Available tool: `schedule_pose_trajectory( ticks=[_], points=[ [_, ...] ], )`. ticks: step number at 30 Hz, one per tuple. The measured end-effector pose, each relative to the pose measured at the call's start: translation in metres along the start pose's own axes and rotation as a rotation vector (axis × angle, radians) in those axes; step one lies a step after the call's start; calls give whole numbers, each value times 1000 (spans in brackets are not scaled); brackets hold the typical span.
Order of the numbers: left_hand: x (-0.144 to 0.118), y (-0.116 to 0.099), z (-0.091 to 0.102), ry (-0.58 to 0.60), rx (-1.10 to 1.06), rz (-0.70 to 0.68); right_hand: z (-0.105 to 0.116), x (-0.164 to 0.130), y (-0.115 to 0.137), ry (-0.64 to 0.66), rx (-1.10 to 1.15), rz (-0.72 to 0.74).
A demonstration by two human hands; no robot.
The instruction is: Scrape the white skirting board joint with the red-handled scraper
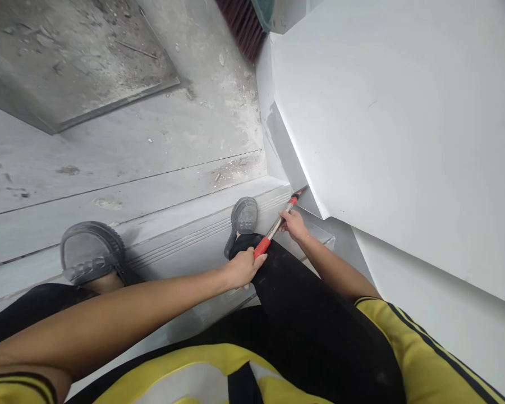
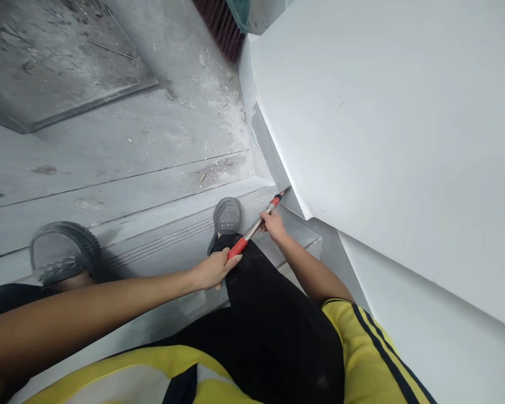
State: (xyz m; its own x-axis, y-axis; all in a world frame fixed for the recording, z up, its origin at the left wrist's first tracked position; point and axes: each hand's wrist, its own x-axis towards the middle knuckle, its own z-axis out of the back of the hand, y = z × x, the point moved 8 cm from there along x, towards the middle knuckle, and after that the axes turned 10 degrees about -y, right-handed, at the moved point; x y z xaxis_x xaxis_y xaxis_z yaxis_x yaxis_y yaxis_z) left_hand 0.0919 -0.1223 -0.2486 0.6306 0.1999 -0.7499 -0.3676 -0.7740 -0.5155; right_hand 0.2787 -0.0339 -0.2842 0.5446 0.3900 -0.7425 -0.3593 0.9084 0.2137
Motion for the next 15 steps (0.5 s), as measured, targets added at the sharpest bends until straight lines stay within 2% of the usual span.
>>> schedule_pose_trajectory(
  ticks=[6, 10, 12, 15],
  points=[
    [-15, -2, -11, 64, -13, -17, 14, -24, -11, -30, 76, -26],
    [-15, 5, -7, 74, 63, -21, 15, -27, -18, -34, 91, -40],
    [-10, 7, -3, 43, 109, -33, 11, -21, -17, -22, 98, -45],
    [2, 10, 6, -81, 210, -76, 1, -7, -12, 35, 89, -16]
  ],
)
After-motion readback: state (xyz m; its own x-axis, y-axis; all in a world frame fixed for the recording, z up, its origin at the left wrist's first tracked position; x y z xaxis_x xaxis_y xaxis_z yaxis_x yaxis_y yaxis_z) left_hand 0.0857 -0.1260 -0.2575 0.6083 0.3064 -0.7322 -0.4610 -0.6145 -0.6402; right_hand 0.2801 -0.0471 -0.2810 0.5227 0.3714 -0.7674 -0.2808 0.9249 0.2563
